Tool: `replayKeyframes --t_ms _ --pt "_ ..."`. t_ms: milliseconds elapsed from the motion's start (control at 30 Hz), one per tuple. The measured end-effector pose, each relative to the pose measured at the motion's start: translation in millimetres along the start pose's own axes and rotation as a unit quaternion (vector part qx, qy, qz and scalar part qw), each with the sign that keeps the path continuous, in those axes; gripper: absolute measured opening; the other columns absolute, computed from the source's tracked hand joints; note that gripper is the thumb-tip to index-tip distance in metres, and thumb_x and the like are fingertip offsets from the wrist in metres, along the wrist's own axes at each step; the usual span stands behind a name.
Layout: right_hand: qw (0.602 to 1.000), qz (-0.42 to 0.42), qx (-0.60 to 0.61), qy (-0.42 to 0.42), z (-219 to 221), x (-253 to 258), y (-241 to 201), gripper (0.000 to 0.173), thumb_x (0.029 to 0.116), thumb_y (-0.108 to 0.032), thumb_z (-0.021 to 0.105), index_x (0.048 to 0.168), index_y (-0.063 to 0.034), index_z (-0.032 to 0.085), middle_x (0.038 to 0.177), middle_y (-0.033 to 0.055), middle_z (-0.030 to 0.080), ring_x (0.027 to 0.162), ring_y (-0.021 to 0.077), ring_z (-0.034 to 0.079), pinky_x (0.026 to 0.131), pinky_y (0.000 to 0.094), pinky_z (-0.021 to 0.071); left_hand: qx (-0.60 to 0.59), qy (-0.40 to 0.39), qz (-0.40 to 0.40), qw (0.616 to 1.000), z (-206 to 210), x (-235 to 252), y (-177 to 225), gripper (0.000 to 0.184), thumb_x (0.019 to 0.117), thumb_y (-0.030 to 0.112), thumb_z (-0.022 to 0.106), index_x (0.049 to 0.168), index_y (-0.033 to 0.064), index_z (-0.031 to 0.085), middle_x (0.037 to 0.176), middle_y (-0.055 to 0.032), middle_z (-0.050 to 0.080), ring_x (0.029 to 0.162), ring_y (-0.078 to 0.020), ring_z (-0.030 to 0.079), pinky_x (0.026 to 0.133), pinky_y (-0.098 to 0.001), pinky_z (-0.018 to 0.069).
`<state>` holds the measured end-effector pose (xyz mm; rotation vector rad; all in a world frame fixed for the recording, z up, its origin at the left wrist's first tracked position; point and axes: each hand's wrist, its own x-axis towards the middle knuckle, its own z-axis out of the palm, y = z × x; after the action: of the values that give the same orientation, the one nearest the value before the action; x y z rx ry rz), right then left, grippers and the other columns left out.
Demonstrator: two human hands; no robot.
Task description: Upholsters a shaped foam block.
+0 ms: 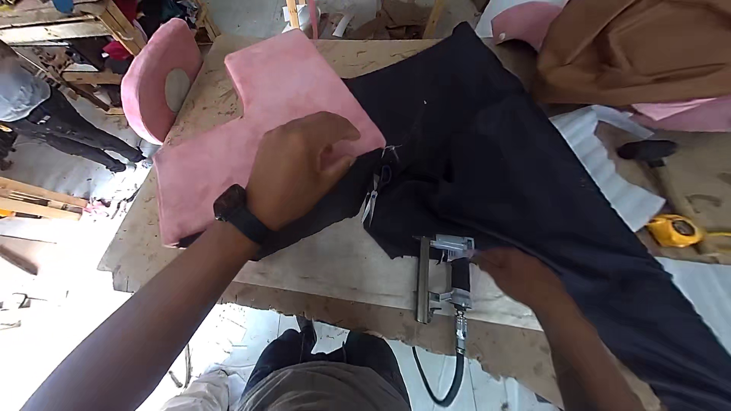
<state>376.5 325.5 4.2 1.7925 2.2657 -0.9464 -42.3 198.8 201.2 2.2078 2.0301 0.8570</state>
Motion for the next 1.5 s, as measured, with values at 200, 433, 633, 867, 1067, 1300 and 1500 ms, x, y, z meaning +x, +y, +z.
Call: replayKeyframes --t_ms 200,433,633,867,1067,1300,1500 --pt "0.889 -0.445 -0.088 0.058 -12.9 171.3 -131.5 0.031 0.0949 -0.005 0.06 0.116 -0.0234 0.075 0.129 0.0061 0.064 0.12 0.0292 0.06 0.095 0.0544 0.0552 0.031 -0.068 -0.034 0.997 33.5 45.8 8.4 0.046 0.0855 0.039 0.082 0.129 0.0296 0.071 0.121 0.0013 0.062 0.107 -0.0134 0.062 0.091 -0.0389 0.0572" --pt "0.763 -0.561 -0.312 -0.073 29.2 299.7 -154.8 0.031 0.0827 -0.006 0.073 0.106 -0.0257 0.074 0.124 0.0052 0.059 0.117 0.0286 0.057 0.081 0.0471 0.0582 0.103 -0.025 0.011 0.994 57.2 51.1 21.9 0.013 0.0965 0.031 0.071 0.104 0.0261 0.08 0.099 0.004 0.066 0.091 -0.0121 0.061 0.078 -0.0343 0.0511" --pt "0.722 -0.59 -0.344 -0.112 17.6 297.3 -168.3 0.021 0.0808 -0.012 0.08 0.099 -0.0195 0.076 0.124 0.0066 0.062 0.118 0.0305 0.058 0.086 0.05 0.0572 0.058 -0.094 0.015 0.994 42.6 68.0 28.1 0.01 0.0973 0.025 0.07 0.097 0.0196 0.079 0.097 0.0044 0.067 0.088 -0.0085 0.065 0.079 -0.0337 0.0576" --pt "0.716 -0.614 -0.321 -0.089 -4.1 280.6 -135.5 0.011 0.0817 -0.014 0.08 0.09 -0.0101 0.074 0.136 0.0082 0.057 0.121 0.0307 0.058 0.09 0.049 0.0575 0.107 -0.285 0.044 0.952 17.3 139.2 32.1 0.012 0.095 0.03 0.072 0.094 0.0204 0.077 0.095 0.0029 0.068 0.085 -0.0121 0.067 0.078 -0.042 0.059" --pt "0.732 -0.62 -0.274 -0.063 18.5 284.0 -131.0 0.056 0.0789 -0.007 0.079 0.13 -0.0285 0.068 0.151 0.0076 0.049 0.137 0.0341 0.048 0.098 0.0544 0.0515 0.093 -0.315 0.065 0.942 20.0 169.2 49.1 0.011 0.0945 0.03 0.073 0.092 0.0204 0.077 0.093 0.0059 0.069 0.081 -0.0042 0.065 0.075 -0.0278 0.0578" --pt "0.712 -0.6 -0.36 -0.06 26.8 298.4 -154.7 0.033 0.0757 -0.02 0.086 0.107 -0.0201 0.075 0.149 0.0032 0.051 0.139 0.032 0.044 0.097 0.0551 0.0505 0.071 -0.247 0.038 0.966 -9.7 152.4 46.8 0.027 0.0998 0.043 0.063 0.111 0.0212 0.075 0.104 0.0059 0.07 0.093 -0.0048 0.067 0.084 -0.0299 0.0601" --pt "0.659 -0.639 -0.377 -0.122 -29.4 241.2 -174.0 0.025 0.0788 -0.034 0.083 0.088 -0.0128 0.073 0.125 0.0029 0.065 0.115 0.0262 0.062 0.089 0.0515 0.0559 0.221 -0.347 0.06 0.909 18.5 126.5 41.0 0.027 0.0921 0.047 0.072 0.108 0.0249 0.076 0.11 -0.002 0.067 0.105 -0.0234 0.065 0.087 -0.0523 0.0553"
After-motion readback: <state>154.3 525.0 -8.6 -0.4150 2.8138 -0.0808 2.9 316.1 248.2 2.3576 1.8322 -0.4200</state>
